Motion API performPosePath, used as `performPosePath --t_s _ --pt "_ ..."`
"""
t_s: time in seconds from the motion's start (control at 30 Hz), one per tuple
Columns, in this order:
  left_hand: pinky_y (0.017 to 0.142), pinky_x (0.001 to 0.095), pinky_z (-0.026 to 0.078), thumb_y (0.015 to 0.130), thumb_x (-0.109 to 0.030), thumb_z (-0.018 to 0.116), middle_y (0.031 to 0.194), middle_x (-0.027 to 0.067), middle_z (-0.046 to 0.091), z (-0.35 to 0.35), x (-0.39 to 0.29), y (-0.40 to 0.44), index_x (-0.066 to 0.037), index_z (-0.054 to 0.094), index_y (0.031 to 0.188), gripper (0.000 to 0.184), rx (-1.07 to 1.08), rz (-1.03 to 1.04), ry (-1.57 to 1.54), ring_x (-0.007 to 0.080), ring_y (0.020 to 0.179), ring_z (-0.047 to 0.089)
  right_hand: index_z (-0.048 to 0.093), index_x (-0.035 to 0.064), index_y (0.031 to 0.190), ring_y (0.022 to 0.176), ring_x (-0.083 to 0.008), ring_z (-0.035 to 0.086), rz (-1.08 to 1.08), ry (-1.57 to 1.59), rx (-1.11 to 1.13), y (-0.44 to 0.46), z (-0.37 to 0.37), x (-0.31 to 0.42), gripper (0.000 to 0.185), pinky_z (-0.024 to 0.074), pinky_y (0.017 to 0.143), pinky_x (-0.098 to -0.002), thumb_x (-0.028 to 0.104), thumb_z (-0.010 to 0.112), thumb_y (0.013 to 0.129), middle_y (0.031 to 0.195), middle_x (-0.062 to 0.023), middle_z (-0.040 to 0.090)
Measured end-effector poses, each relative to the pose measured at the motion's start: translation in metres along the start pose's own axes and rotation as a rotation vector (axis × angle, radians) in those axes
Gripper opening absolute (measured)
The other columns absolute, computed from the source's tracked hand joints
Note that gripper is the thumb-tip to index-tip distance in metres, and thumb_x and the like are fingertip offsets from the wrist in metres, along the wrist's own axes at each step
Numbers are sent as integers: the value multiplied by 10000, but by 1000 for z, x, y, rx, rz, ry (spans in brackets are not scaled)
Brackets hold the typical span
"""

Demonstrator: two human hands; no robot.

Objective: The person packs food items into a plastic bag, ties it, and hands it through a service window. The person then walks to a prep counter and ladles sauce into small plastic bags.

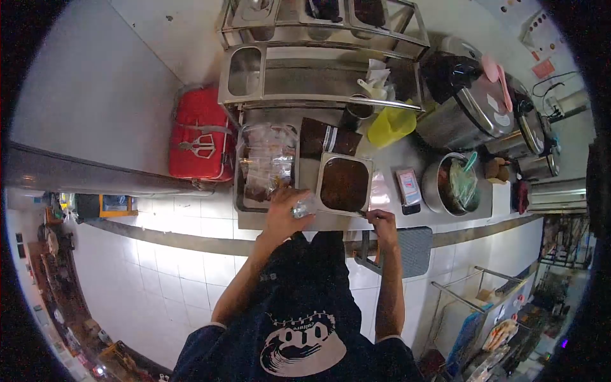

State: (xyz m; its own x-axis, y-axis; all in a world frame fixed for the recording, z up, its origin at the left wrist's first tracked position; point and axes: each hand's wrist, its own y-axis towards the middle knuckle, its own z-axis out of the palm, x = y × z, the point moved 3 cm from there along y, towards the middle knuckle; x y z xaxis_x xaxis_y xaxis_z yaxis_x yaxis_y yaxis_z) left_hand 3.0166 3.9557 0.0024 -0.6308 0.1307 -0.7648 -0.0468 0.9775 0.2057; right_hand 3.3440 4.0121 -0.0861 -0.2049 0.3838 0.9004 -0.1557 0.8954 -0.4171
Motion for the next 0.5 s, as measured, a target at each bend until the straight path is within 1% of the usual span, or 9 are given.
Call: performPosePath --t_s 0.1,0.17,0.2,0.23,0.27,0.3,0.37,0.47,0.5 --pt "1010 471 455 660 -283 901 1124 158 690 8 -2 15 -121 686 1205 607 -58 56 25 348 1085 631 721 -4 820 614 -61 448 -77 107 -41 -8 0 11 78 327 556 -256 39 657 807 705 39 585" --pt "992 466 470 666 -295 897 1122 156 692 14 0 22 -120 687 1199 599 -76 57 -3 349 1080 634 718 -11 818 727 -91 527 -46 156 -66 -22 -5 39 102 407 685 -262 78 673 794 760 11 637" --pt "974 461 484 671 -306 892 1120 153 694 16 1 26 -118 689 1194 591 -95 52 -32 350 1074 638 718 -11 818 727 -91 527 -51 155 -70 -27 -6 50 102 407 685 -262 78 673 794 760 11 637" --pt "974 461 484 671 -306 892 1120 153 694 15 -5 31 -118 689 1194 591 -97 56 -34 350 1074 638 724 -8 825 711 -85 512 13 108 -119 -31 -8 59 95 388 664 -259 66 668 803 762 14 636" --pt "935 454 494 672 -275 883 1102 147 695 12 -10 36 -108 687 1197 585 -105 62 -44 341 1041 641 729 -6 833 694 -80 498 76 61 -165 -33 -10 62 90 370 642 -256 53 664 812 764 17 635" --pt "896 448 504 673 -243 874 1084 141 696 9 -16 39 -98 685 1201 579 -114 67 -54 332 1008 644 729 -6 833 694 -80 498 72 60 -163 -33 -10 63 90 370 642 -256 53 664 812 764 17 635" --pt "923 444 504 672 -261 887 1111 137 698 7 -24 42 -104 689 1188 574 -118 43 -73 331 1031 648 744 6 869 633 -59 457 9 133 -203 -37 -9 58 104 320 568 -238 49 658 831 750 26 628" --pt "955 443 502 680 -283 897 1145 133 699 8 -21 47 -114 689 1190 576 -156 55 -128 321 1062 652 755 20 907 588 -41 437 -25 114 -245 -30 -10 24 128 293 514 -222 42 653 833 732 31 616" --pt "960 444 499 688 -288 894 1151 132 699 9 -19 47 -118 685 1204 582 -183 89 -168 314 1071 652 743 2 902 670 -69 482 -5 131 -210 -34 -12 23 141 324 607 -242 68 655 815 724 29 594"
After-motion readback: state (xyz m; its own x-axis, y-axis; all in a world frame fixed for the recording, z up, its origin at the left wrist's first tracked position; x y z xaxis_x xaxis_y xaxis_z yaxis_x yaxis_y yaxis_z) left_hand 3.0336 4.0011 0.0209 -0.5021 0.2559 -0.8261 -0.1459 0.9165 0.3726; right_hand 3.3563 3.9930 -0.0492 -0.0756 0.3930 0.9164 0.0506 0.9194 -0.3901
